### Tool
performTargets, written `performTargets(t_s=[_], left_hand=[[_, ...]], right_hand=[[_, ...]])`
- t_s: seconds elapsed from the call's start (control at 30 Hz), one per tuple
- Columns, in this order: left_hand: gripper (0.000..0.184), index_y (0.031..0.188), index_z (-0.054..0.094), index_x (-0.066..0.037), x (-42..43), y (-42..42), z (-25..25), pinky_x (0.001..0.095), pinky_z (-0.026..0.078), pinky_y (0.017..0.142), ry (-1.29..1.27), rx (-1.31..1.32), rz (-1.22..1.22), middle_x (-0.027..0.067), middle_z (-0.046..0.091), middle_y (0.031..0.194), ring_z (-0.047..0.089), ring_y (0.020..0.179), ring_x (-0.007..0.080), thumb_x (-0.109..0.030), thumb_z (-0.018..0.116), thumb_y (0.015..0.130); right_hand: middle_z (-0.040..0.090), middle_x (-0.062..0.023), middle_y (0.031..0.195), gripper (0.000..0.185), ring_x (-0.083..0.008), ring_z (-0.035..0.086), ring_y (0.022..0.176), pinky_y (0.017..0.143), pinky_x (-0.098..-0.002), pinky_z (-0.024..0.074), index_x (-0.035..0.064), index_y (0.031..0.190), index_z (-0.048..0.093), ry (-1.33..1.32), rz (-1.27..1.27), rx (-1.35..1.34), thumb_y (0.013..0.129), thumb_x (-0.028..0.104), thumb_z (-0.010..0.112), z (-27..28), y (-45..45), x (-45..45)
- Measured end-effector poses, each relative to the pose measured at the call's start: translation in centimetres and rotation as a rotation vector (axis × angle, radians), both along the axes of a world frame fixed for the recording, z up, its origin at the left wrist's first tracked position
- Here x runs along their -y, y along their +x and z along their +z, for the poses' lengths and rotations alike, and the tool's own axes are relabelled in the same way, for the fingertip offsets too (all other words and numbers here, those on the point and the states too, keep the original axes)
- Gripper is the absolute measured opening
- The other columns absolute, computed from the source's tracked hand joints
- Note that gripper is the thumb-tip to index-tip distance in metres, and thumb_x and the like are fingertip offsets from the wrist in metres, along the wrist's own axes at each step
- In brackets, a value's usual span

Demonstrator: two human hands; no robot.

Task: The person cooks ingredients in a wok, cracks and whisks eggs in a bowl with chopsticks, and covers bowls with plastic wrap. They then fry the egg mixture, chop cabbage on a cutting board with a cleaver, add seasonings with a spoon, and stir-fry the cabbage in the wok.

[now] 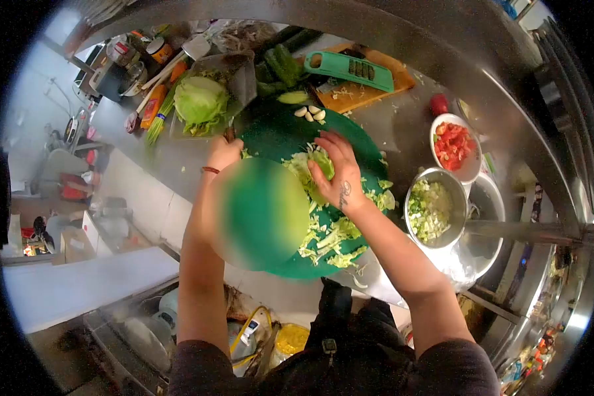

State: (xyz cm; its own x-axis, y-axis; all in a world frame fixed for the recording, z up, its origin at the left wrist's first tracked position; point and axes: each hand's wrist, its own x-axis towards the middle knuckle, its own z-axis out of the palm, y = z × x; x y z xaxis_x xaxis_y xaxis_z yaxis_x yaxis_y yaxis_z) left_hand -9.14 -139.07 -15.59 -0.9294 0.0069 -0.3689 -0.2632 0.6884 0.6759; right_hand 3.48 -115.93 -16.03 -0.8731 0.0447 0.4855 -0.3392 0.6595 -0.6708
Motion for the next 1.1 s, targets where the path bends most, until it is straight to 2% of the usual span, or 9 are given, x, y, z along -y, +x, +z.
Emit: performTargets(t_s=[0.17,0.3,0.4,0.47,0.63,0.7,0.73,0.83,1.1], left_hand=[[0.02,0.095,0.048,0.004,-1.6,7.0,4.7,0.0292,0.046,0.059,0.906,0.21,0.143,0.0178,0.059,0.088,0.06,0.071,0.0252,-0.004,0.053,0.077],[0.033,0.113,0.047,0.001,-4.8,16.1,3.5,0.0322,0.048,0.071,0.113,-0.639,-0.514,0.0101,0.059,0.095,0.059,0.084,0.0223,-0.017,0.051,0.086],[0.034,0.116,0.048,0.002,-8.3,21.6,5.8,0.0311,0.046,0.082,-0.834,-1.249,-0.872,0.0107,0.057,0.104,0.056,0.093,0.0214,-0.016,0.048,0.087],[0.037,0.121,0.048,0.001,-9.8,23.4,8.2,0.0351,0.043,0.088,0.429,-0.355,-0.72,0.0121,0.056,0.109,0.054,0.099,0.0225,-0.014,0.046,0.087],[0.052,0.139,0.031,-0.012,-12.6,26.1,1.6,0.044,0.025,0.106,-0.195,-0.434,-1.004,0.0117,0.034,0.141,0.032,0.129,0.0252,-0.029,0.042,0.091],[0.058,0.142,0.022,-0.015,-13.9,24.5,-4.2,0.046,0.018,0.109,-0.352,-0.595,-1.162,0.0093,0.018,0.148,0.022,0.135,0.0246,-0.037,0.04,0.091],[0.06,0.143,0.018,-0.017,-13.7,22.8,-8.0,0.0464,0.016,0.11,0.225,-0.351,-0.979,0.008,0.016,0.148,0.02,0.135,0.0245,-0.037,0.04,0.091],[0.05,0.137,0.033,-0.015,-11.6,19.0,-1.0,0.0598,0.017,0.104,-0.596,-0.613,-0.934,0.0074,0.029,0.144,0.022,0.135,0.0235,-0.032,0.038,0.091],[0.062,0.136,0.034,-0.009,-4.1,24.8,0.8,0.0561,0.02,0.104,-0.443,-0.583,-0.475,0.0237,0.024,0.14,0.02,0.132,0.0387,-0.039,0.051,0.084]], right_hand=[[0.052,-0.018,0.121,0.047,-0.0285,0.053,0.108,0.091,-0.0347,0.0415,-0.0001,0.125,0.044,-0.334,-0.038,0.212,0.083,0.015,0.059,3.8,-0.3,3.8],[0.059,-0.0128,0.108,0.037,-0.0211,0.058,0.093,0.081,-0.0311,0.0463,0.0012,0.119,0.046,-1.837,0.48,1.086,0.089,0.023,0.055,6.9,1.7,3.7],[0.059,-0.0084,0.085,0.028,-0.0139,0.057,0.069,0.062,-0.0271,0.0472,0.0029,0.111,0.047,-1.589,0.128,0.689,0.088,0.016,0.056,8.0,7.4,1.7],[0.06,-0.0081,0.082,0.022,-0.0137,0.056,0.062,0.056,-0.0272,0.0463,0.003,0.107,0.046,-1.307,0.007,0.644,0.088,0.009,0.053,10.1,11.6,-2.4],[0.049,-0.0023,0.059,0.021,-0.0081,0.049,0.046,0.042,-0.0235,0.0396,0.0008,0.106,0.045,-0.191,-0.306,0.602,0.087,0.007,0.05,9.1,19.3,-8.6],[0.056,-0.0199,0.069,0.028,-0.0328,0.056,0.056,0.053,-0.0374,0.045,0.0004,0.104,0.044,0.075,-0.378,0.405,0.078,0.0,0.054,8.3,20.4,-7.8],[0.055,-0.0197,0.067,0.029,-0.0338,0.054,0.055,0.052,-0.038,0.0447,0.001,0.105,0.043,0.063,-0.355,0.483,0.077,-0.001,0.053,7.9,20.8,-7.4],[0.052,-0.02,0.065,0.032,-0.0361,0.051,0.054,0.05,-0.0386,0.0436,0.0023,0.106,0.041,0.03,-0.346,0.624,0.077,-0.003,0.052,4.2,22.0,-4.6],[0.054,-0.0261,0.076,0.024,-0.0451,0.055,0.067,0.056,-0.0471,0.0439,-0.002,0.1,0.042,-0.055,-0.219,0.568,0.077,-0.002,0.051,6.5,21.1,-2.4]])
